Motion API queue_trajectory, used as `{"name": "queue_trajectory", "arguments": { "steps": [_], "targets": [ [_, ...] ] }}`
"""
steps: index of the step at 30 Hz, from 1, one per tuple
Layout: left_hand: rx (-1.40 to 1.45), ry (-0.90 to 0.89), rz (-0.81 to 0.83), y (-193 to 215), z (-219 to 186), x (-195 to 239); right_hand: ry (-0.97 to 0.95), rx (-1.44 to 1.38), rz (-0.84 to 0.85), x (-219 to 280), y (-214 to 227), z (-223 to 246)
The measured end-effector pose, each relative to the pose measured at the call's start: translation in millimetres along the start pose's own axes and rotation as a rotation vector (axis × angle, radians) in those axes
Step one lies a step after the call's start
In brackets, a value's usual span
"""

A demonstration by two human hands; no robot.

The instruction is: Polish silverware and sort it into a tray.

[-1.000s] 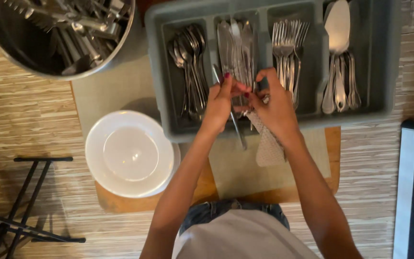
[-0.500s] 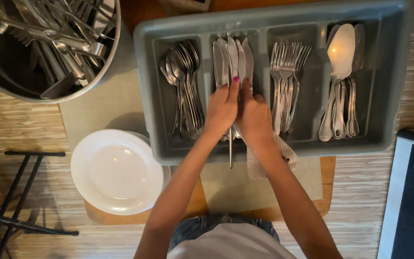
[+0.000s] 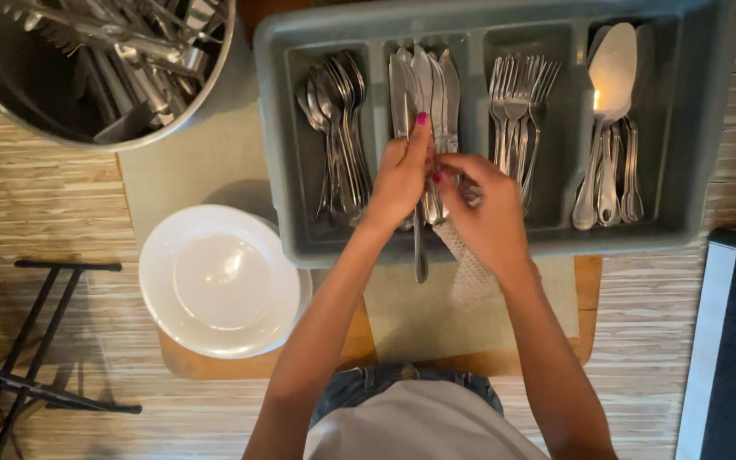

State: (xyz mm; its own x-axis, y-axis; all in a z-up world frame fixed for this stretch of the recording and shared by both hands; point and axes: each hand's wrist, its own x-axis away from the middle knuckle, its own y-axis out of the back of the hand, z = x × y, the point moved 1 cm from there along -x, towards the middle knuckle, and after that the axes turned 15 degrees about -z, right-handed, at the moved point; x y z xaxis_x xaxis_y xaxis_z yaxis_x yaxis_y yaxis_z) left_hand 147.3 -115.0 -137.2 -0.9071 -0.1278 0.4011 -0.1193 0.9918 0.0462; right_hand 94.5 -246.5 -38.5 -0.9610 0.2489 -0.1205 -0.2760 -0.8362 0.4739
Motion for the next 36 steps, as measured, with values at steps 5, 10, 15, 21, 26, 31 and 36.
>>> {"name": "queue_trajectory", "arguments": {
  "steps": [5,10,15,21,26,31,36],
  "targets": [
    [0.133,0.050,0.235,24,-29,52,-0.100,-0.197,-0.021,15,17,24],
    [0.142,0.112,0.427,64,-40,94,-0.036,-0.371,0.055,30,26,48],
    [0.003,0.030,0.494,91,-26,122,0.030,-0.536,0.239,51,14,56],
    [0.045,-0.102,0.490,125,-29,147,-0.019,-0.480,0.067,68,16,66],
    [0.001,-0.172,0.405,130,-36,172,-0.007,-0.418,-0.048,76,16,61],
    [0.193,-0.066,0.366,121,-31,173,0.064,-0.636,-0.049,84,23,33],
    [0.236,-0.151,0.323,117,-47,188,0.176,-0.550,-0.046,95,32,62]
  ]
}}
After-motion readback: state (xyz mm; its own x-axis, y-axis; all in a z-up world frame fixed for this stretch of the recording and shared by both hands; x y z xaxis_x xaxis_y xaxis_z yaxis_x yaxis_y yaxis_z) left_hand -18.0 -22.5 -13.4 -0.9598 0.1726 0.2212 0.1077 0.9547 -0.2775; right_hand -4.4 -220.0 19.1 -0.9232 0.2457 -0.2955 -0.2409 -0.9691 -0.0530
